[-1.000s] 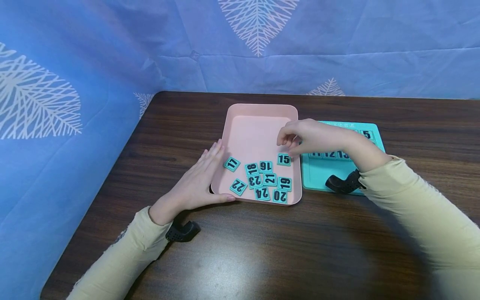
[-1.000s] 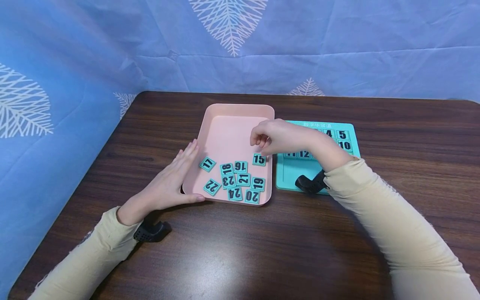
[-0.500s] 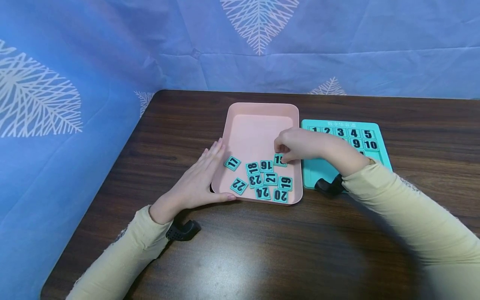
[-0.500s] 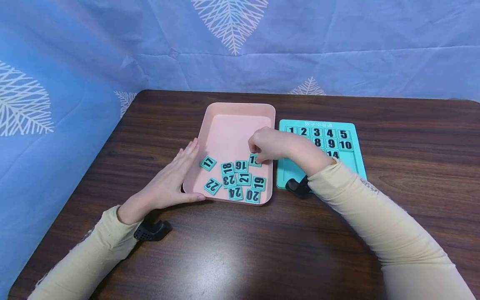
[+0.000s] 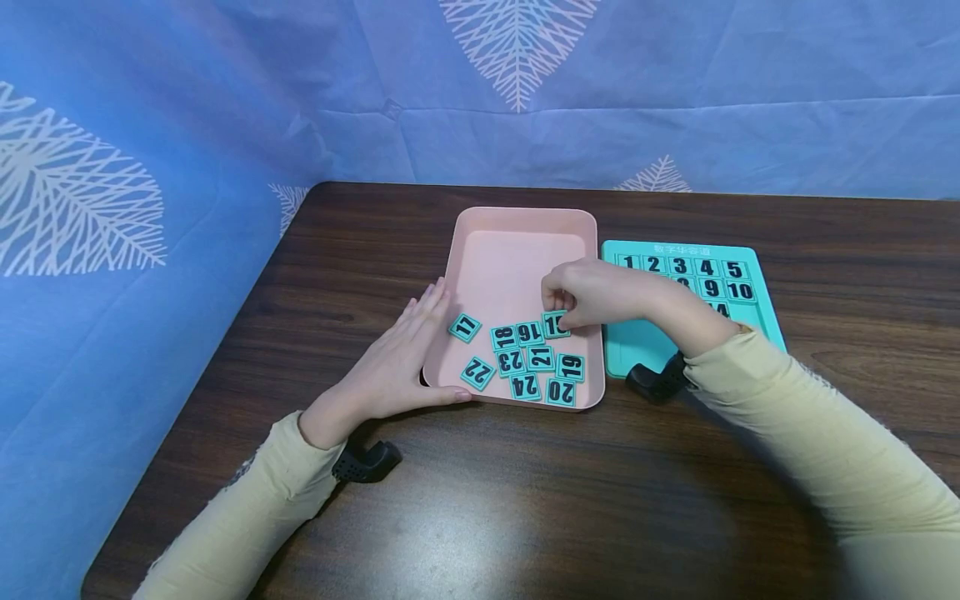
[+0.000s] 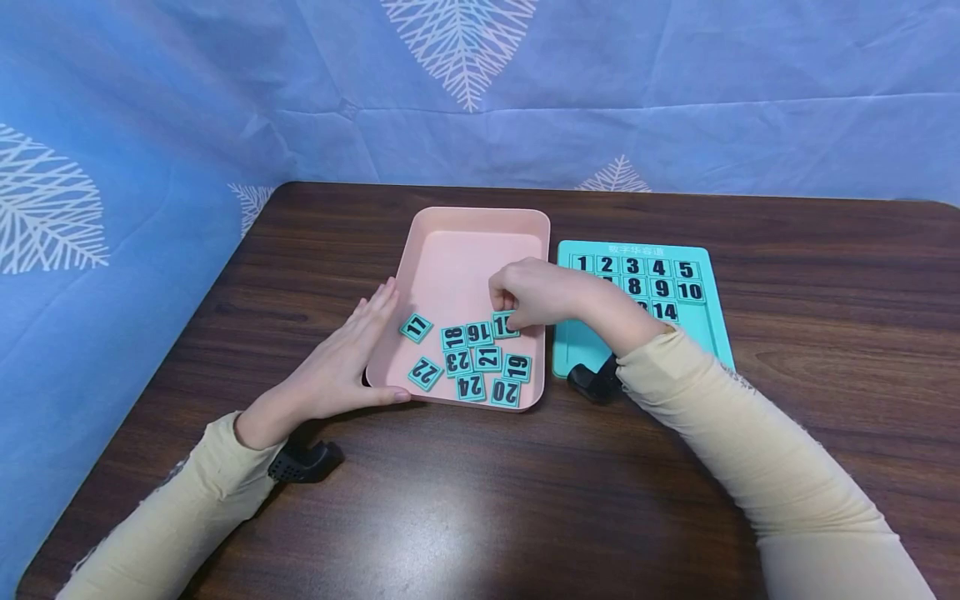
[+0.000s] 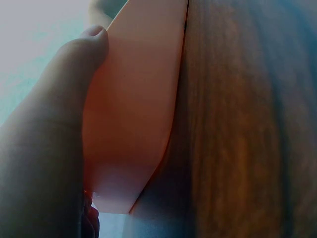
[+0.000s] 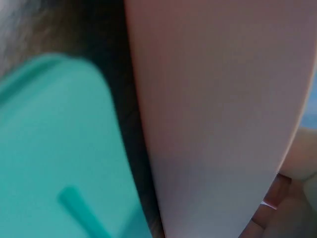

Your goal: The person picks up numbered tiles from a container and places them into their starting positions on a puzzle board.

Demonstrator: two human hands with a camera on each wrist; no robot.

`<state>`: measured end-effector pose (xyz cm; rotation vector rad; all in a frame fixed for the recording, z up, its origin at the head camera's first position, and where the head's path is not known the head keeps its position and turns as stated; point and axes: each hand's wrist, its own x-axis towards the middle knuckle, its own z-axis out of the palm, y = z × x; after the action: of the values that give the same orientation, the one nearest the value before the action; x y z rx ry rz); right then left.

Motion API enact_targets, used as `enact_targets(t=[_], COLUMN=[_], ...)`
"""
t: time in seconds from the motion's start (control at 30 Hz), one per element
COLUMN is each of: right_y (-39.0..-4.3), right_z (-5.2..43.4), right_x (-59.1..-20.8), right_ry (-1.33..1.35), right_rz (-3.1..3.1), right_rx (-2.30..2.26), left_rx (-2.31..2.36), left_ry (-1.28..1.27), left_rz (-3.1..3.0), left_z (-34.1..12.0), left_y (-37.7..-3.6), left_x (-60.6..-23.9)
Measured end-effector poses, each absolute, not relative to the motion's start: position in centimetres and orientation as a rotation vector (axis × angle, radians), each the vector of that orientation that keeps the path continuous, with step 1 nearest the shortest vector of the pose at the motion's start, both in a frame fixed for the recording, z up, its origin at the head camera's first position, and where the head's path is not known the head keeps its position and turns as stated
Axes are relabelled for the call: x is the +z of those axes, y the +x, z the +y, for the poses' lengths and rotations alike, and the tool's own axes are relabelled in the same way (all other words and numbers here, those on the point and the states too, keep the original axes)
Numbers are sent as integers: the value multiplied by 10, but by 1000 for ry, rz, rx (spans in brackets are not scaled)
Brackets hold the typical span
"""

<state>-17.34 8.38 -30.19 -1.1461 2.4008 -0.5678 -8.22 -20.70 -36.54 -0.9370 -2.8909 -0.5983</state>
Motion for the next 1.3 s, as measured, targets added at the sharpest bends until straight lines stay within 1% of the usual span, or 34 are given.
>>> enact_targets(t=[0.3,0.47,0.73,1.03,1.3], right_y=[-170,-167,-150,-139,-143], right_z=[87,93,110,132,161], right_x=[-303,-304,-289,-276,-269], right_ry=[-1152,-1214,-1230,-1148,-1037], right_rz=[2370,2409,2540,2682,2777], right_rx=[-646,-687,-763,-734,-653], left_rx=[-599,-602,-599,-600,-593], left_ry=[-952,-948,-947,-947,-951], left_rz=[-2875,-2883,-2886,-2885,-2883], left_z=[-207,-208,-207,-207,-208], left_y=[-83,-82,-83,-83,-82], left_x=[-366,-366,-366,-365,-366])
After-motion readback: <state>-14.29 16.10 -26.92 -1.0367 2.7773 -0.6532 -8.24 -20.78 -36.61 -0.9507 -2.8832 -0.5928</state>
